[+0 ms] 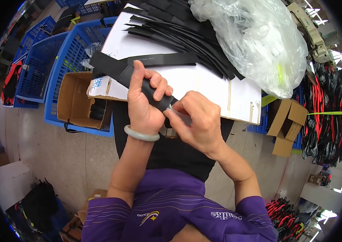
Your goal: Attach adhesive padding to black straps at a factory workstation.
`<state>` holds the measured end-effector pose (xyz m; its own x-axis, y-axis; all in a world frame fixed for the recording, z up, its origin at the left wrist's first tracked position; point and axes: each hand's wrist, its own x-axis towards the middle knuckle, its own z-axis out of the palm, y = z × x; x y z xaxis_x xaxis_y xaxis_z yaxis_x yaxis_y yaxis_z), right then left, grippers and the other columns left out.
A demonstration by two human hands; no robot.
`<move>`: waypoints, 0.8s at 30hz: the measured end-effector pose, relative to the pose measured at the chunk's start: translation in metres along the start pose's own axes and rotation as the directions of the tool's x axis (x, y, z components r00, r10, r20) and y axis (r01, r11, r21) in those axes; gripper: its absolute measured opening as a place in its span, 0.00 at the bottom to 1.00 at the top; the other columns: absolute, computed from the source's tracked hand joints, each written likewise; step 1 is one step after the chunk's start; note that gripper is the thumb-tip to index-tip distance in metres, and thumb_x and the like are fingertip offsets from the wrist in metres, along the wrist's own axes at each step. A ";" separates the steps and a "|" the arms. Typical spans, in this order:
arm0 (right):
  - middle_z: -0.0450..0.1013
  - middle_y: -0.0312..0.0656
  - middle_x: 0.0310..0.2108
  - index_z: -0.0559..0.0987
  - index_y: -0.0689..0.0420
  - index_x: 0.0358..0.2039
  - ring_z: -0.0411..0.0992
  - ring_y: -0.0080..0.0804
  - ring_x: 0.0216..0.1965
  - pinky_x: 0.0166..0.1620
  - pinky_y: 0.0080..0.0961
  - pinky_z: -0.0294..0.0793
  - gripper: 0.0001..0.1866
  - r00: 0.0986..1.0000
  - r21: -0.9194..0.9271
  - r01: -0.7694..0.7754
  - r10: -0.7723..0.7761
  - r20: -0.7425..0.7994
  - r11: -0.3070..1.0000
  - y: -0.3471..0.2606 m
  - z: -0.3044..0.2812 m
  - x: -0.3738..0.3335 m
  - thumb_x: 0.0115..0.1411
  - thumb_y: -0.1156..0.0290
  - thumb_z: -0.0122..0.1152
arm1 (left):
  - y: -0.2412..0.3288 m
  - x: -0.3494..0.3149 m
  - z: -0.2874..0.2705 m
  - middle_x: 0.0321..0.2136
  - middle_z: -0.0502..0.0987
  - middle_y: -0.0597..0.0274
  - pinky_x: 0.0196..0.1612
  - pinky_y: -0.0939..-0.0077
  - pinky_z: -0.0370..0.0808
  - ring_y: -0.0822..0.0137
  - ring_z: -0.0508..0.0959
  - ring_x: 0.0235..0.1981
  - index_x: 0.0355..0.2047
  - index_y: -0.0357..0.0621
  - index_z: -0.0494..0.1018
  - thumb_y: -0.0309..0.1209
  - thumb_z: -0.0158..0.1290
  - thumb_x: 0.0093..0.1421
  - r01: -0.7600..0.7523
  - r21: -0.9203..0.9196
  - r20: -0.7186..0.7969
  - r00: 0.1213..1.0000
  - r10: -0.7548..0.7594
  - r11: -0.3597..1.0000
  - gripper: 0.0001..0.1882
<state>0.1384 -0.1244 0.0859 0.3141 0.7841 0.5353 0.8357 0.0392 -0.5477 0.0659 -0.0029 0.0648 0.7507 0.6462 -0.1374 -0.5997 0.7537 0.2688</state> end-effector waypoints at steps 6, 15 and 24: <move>0.69 0.44 0.28 0.72 0.62 0.30 0.71 0.40 0.24 0.26 0.31 0.70 0.15 0.989 0.080 -0.116 0.108 0.096 0.990 0.000 -0.029 -0.007 0.45 0.74 0.70 | 0.010 0.002 -0.003 0.17 0.63 0.69 0.26 0.76 0.67 0.74 0.61 0.14 0.23 0.50 0.65 0.49 0.54 0.61 0.019 -0.045 -0.094 0.995 -0.023 0.999 0.19; 0.68 0.43 0.27 0.71 0.62 0.25 0.71 0.38 0.23 0.25 0.30 0.70 0.12 0.999 0.236 -0.041 0.044 -0.010 0.971 -0.001 0.002 -0.005 0.44 0.82 0.67 | -0.001 -0.002 -0.005 0.17 0.64 0.68 0.26 0.75 0.67 0.74 0.61 0.13 0.21 0.50 0.64 0.49 0.54 0.61 0.066 -0.018 -0.106 0.992 -0.067 0.998 0.20; 0.71 0.41 0.28 0.78 0.61 0.25 0.72 0.33 0.25 0.25 0.25 0.72 0.08 0.983 0.271 -0.013 0.062 -0.173 0.963 0.006 0.014 -0.012 0.43 0.81 0.69 | -0.002 -0.004 -0.003 0.16 0.62 0.68 0.24 0.78 0.65 0.75 0.59 0.12 0.20 0.50 0.64 0.49 0.54 0.61 0.161 -0.125 -0.090 0.981 -0.173 0.979 0.21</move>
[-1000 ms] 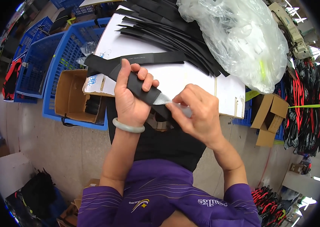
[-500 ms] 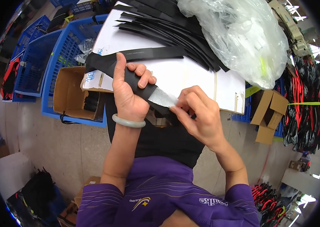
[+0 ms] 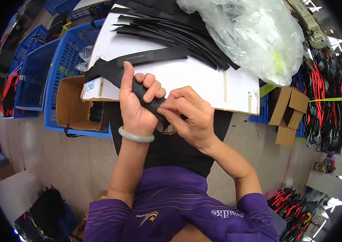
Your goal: Attach adhesive padding to black straps at a factory workstation.
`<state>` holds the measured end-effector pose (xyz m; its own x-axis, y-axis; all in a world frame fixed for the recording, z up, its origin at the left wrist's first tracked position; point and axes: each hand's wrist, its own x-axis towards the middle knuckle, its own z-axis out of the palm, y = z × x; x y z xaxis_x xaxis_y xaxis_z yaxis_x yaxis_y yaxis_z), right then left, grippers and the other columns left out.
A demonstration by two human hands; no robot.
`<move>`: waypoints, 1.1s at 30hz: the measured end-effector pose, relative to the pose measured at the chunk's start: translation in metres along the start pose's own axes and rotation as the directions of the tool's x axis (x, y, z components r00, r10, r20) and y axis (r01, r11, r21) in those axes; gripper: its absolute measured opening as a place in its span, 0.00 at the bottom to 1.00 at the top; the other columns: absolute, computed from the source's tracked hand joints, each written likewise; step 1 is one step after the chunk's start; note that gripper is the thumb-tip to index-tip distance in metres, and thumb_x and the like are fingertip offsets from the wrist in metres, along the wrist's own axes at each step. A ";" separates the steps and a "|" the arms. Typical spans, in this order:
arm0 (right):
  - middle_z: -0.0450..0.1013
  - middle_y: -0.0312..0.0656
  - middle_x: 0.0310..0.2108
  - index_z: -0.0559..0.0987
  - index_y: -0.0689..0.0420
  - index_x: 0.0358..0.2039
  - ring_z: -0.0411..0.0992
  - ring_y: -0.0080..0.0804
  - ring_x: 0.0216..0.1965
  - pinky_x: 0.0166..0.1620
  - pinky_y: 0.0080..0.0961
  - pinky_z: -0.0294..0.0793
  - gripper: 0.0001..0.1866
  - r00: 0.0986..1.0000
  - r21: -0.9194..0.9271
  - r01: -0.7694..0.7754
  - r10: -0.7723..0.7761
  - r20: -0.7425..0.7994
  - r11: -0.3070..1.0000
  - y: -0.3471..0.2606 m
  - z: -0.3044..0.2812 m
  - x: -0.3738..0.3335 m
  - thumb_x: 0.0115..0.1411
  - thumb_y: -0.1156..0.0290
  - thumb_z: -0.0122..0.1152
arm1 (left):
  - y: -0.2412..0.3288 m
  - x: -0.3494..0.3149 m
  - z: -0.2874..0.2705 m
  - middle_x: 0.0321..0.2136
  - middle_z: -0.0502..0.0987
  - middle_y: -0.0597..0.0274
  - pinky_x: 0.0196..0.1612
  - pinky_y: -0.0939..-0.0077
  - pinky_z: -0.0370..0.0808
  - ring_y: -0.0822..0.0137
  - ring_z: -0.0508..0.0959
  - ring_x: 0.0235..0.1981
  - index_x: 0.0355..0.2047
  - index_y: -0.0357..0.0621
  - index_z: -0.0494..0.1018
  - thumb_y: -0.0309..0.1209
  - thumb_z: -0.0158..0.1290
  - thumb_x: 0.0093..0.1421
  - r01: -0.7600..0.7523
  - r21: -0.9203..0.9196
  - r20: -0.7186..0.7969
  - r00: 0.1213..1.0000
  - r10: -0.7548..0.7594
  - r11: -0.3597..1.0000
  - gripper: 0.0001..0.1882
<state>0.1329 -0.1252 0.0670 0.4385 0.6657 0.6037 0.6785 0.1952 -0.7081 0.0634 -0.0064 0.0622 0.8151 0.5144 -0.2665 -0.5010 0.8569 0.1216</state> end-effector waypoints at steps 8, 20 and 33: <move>0.68 0.38 0.28 0.82 0.50 0.39 0.67 0.30 0.26 0.30 0.25 0.70 0.16 0.998 -0.158 0.056 -0.049 0.044 0.986 0.002 -0.004 -0.021 0.47 0.64 0.70 | 0.004 -0.003 0.004 0.16 0.61 0.68 0.22 0.79 0.63 0.76 0.58 0.12 0.21 0.48 0.64 0.48 0.53 0.61 -0.002 -0.039 -0.011 1.000 0.002 0.999 0.21; 0.64 0.38 0.20 0.81 0.53 0.40 0.64 0.31 0.21 0.25 0.27 0.65 0.17 0.992 -0.106 0.044 -0.031 0.125 0.993 0.008 -0.006 -0.025 0.48 0.65 0.70 | 0.002 -0.007 0.007 0.16 0.60 0.68 0.22 0.79 0.63 0.75 0.58 0.11 0.21 0.47 0.64 0.50 0.48 0.65 -0.092 0.113 0.120 0.990 0.079 0.989 0.22; 0.72 0.43 0.26 0.74 0.63 0.22 0.70 0.37 0.25 0.28 0.25 0.69 0.09 0.984 0.035 0.174 -0.176 0.037 0.984 0.049 -0.010 -0.064 0.42 0.83 0.68 | -0.044 -0.028 0.017 0.17 0.66 0.63 0.18 0.83 0.68 0.76 0.66 0.12 0.25 0.40 0.62 0.27 0.56 0.61 -0.484 0.398 0.529 0.815 0.236 0.780 0.13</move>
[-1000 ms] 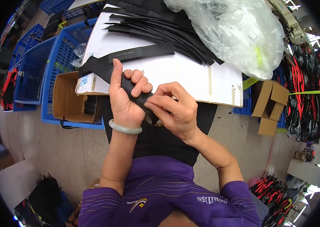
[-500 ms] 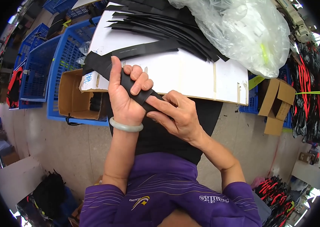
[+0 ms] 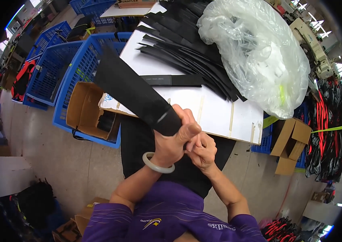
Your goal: Attach adhesive padding to black straps at a factory workstation.
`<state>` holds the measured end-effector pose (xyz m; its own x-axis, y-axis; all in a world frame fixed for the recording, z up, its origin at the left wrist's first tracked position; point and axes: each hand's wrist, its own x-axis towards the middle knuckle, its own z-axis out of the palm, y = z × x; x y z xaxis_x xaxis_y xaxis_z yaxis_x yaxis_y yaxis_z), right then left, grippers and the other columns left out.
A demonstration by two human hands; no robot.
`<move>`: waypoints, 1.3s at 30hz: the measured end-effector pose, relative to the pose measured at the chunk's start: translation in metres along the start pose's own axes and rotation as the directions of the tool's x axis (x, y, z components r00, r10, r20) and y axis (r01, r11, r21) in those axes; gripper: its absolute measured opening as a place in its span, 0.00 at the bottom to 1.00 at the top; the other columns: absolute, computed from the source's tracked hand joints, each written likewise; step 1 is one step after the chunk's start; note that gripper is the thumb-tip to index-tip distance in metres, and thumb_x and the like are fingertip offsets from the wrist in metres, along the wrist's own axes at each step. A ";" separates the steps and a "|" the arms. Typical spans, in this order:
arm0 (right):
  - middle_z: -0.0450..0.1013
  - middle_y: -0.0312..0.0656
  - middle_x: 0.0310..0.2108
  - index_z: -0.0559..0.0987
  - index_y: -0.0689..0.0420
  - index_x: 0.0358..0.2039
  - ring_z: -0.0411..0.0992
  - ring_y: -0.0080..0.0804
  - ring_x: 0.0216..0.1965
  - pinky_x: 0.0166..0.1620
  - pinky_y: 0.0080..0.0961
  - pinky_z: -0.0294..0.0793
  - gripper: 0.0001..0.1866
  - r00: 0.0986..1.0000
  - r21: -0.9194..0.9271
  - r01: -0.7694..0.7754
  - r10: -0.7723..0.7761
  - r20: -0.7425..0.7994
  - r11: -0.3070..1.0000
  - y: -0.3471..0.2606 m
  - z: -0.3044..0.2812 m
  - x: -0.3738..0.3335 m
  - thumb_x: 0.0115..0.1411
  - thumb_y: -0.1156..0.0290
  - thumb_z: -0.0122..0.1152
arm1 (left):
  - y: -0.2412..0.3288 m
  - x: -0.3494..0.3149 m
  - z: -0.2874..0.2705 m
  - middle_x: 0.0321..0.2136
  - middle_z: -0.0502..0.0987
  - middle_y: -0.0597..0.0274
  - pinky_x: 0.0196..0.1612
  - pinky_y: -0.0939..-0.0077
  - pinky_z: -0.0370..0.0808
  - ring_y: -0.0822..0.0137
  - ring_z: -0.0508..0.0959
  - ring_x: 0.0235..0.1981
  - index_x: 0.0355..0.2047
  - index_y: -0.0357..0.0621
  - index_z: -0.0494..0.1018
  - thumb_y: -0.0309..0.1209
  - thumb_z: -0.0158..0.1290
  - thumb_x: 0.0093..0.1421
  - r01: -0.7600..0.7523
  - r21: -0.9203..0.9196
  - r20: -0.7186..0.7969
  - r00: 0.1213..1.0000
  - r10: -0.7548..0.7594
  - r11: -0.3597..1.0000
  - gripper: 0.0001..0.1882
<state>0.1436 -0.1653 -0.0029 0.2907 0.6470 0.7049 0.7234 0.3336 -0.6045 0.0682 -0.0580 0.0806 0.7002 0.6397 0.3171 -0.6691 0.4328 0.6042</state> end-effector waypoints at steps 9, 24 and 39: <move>0.74 0.50 0.35 0.79 0.62 0.30 0.74 0.41 0.33 0.35 0.27 0.73 0.10 0.983 0.124 -0.147 0.159 -0.091 0.981 -0.018 0.010 -0.001 0.45 0.82 0.68 | 0.003 -0.008 -0.006 0.19 0.64 0.60 0.24 0.76 0.73 0.74 0.65 0.13 0.27 0.41 0.60 0.37 0.51 0.64 -0.021 0.202 0.046 0.999 0.012 0.979 0.16; 0.75 0.39 0.26 0.80 0.58 0.26 0.74 0.36 0.32 0.38 0.28 0.70 0.08 0.890 -0.211 -0.388 0.305 -0.340 0.897 0.011 -0.082 0.035 0.44 0.78 0.68 | -0.017 -0.005 -0.026 0.37 0.75 0.62 0.42 0.81 0.70 0.74 0.74 0.37 0.46 0.33 0.71 0.30 0.54 0.62 0.373 0.630 -0.116 0.913 -0.392 0.681 0.15; 0.73 0.31 0.49 0.81 0.47 0.42 0.66 0.30 0.53 0.58 0.37 0.58 0.17 0.971 -0.720 -0.199 0.231 -0.055 0.665 0.050 -0.125 -0.065 0.50 0.61 0.67 | -0.083 -0.011 -0.037 0.60 0.60 0.53 0.64 0.50 0.53 0.49 0.55 0.64 0.61 0.47 0.61 0.30 0.62 0.49 -0.575 0.801 0.411 0.731 -0.545 -0.166 0.39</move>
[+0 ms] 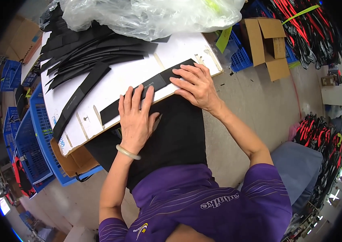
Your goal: Attach adhesive padding to black straps at a factory workstation.
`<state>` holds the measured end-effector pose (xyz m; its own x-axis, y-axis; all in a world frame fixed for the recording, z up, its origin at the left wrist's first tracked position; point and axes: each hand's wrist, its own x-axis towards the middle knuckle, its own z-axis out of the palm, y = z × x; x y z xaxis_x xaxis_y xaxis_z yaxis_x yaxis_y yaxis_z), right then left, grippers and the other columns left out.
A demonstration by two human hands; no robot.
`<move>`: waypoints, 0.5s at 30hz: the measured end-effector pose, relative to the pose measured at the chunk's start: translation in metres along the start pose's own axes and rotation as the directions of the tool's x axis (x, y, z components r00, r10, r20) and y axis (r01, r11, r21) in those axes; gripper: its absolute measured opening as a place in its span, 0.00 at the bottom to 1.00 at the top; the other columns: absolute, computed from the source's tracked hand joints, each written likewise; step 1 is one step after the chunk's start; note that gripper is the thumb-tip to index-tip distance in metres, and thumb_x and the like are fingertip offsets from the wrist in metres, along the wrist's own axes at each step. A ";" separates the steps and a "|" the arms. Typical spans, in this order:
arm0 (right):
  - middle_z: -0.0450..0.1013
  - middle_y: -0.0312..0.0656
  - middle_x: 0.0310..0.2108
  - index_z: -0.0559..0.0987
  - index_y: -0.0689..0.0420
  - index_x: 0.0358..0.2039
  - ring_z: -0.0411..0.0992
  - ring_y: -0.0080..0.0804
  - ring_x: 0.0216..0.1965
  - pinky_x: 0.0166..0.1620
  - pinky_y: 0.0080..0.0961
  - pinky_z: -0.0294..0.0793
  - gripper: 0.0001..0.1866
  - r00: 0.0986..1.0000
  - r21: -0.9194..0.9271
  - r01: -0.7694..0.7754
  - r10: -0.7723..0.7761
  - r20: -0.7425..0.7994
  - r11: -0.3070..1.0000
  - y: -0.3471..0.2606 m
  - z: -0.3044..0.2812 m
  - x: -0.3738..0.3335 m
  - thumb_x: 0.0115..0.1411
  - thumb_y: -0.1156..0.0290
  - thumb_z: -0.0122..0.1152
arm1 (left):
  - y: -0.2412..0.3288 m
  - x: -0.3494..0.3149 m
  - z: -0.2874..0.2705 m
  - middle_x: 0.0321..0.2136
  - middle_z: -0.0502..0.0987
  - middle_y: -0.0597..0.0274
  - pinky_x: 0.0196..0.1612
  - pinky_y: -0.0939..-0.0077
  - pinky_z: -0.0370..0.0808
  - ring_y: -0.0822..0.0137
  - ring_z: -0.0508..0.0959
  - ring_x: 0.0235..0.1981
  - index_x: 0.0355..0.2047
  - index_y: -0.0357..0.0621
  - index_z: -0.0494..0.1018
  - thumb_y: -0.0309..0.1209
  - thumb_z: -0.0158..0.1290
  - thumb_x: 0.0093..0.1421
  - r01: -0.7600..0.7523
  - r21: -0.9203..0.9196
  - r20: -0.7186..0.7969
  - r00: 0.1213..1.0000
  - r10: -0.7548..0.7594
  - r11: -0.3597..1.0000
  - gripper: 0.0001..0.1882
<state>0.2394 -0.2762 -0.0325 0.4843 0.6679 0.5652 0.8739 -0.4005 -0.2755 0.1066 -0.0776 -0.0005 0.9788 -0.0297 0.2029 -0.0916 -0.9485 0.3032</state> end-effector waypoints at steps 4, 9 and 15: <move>0.73 0.33 0.49 0.81 0.48 0.43 0.67 0.33 0.52 0.57 0.37 0.59 0.18 0.999 0.023 -0.019 0.020 -0.027 1.000 0.002 0.000 -0.007 0.50 0.63 0.67 | 0.010 0.010 0.008 0.58 0.61 0.53 0.65 0.49 0.51 0.50 0.56 0.64 0.59 0.46 0.62 0.28 0.61 0.49 0.028 0.005 -0.041 0.999 -0.027 1.000 0.36; 0.74 0.33 0.48 0.82 0.47 0.43 0.67 0.33 0.52 0.57 0.37 0.59 0.17 0.996 0.012 -0.028 0.029 -0.079 1.000 0.002 0.005 -0.013 0.50 0.64 0.67 | 0.018 0.017 0.022 0.59 0.60 0.46 0.66 0.43 0.46 0.49 0.55 0.65 0.54 0.39 0.66 0.27 0.58 0.51 -0.012 0.002 -0.082 0.997 0.012 1.000 0.28; 0.74 0.30 0.47 0.82 0.46 0.42 0.67 0.30 0.51 0.57 0.35 0.58 0.17 0.991 0.034 -0.021 0.025 -0.134 0.999 0.005 0.008 -0.014 0.49 0.62 0.69 | 0.025 0.018 0.032 0.60 0.58 0.47 0.65 0.46 0.47 0.48 0.57 0.64 0.60 0.48 0.62 0.26 0.60 0.49 0.024 0.048 -0.102 0.995 -0.019 0.999 0.36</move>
<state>0.2371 -0.2827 -0.0485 0.4963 0.5675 0.6570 0.8645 -0.3926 -0.3138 0.1276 -0.1120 -0.0188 0.9564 0.0210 0.2913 -0.0591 -0.9629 0.2634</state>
